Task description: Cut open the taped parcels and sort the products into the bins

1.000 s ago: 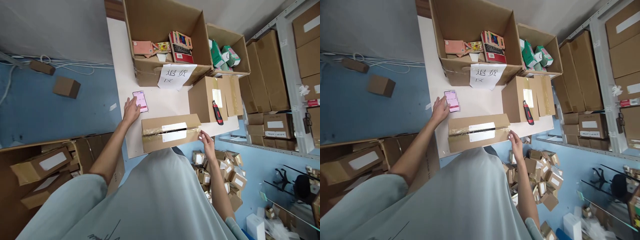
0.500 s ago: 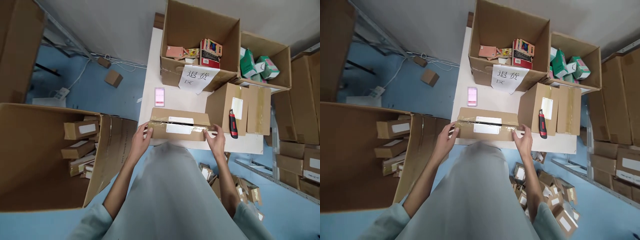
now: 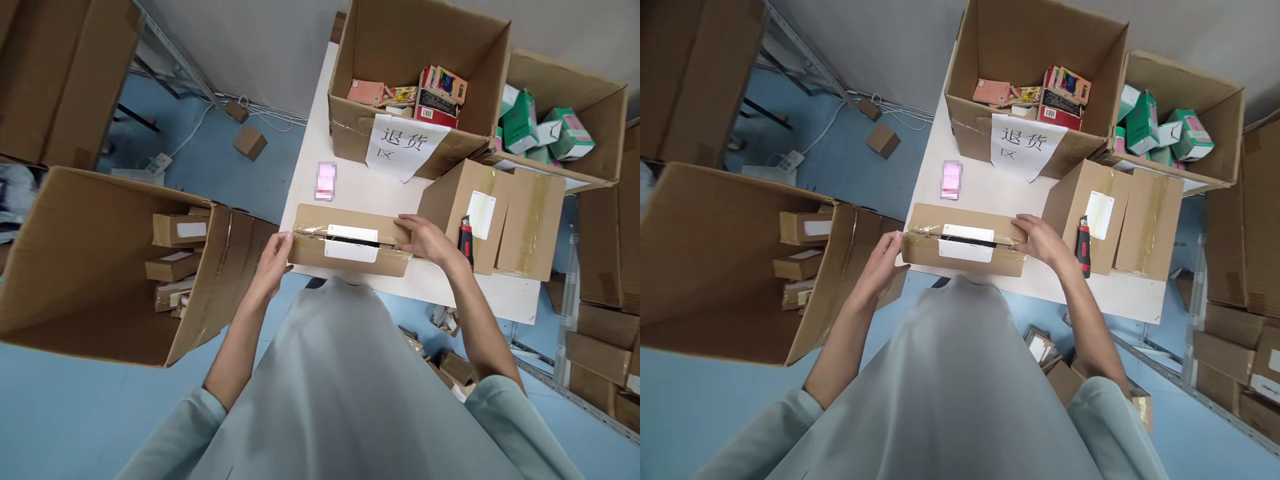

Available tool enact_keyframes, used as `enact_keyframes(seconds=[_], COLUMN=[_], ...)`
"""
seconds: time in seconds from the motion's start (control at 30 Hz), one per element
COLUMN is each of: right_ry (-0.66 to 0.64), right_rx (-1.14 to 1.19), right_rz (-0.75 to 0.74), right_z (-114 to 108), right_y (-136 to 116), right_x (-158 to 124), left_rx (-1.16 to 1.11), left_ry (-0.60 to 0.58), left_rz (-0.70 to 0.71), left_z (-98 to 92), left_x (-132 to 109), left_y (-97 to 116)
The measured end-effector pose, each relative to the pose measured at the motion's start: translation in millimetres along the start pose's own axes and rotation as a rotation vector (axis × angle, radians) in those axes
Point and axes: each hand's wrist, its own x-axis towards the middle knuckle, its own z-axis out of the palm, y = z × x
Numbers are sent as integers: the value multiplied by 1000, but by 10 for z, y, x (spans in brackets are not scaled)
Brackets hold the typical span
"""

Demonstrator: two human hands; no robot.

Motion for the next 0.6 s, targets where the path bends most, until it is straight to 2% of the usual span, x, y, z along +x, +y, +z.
enact_keyframes(seconds=[0.13,0.2,0.27,0.33,0.4,0.5,0.6], right_ry=[-33,6,105,234,306,282,301], right_rx=[-52,7,131,263,330,307,206], right_rz=[4,88,223,364,455,518,558], right_z=[-152,-213,-213,-135,-5,172,218], right_y=[14,96,238,392,509,564,470], right_x=[17,33,106,229,359,463,416], left_rx=[-84,-69,-40,-12,50,236,490], left_ry=[17,36,10,-58,-124,-142,-96], left_rz=[9,52,116,189,269,390,487], left_z=[13,18,-7,-59,-112,-136,-89], left_x=[-22,-41,-62,-70,-51,-4,-36], left_y=[-47,-104,-184,-292,-420,-589,-632])
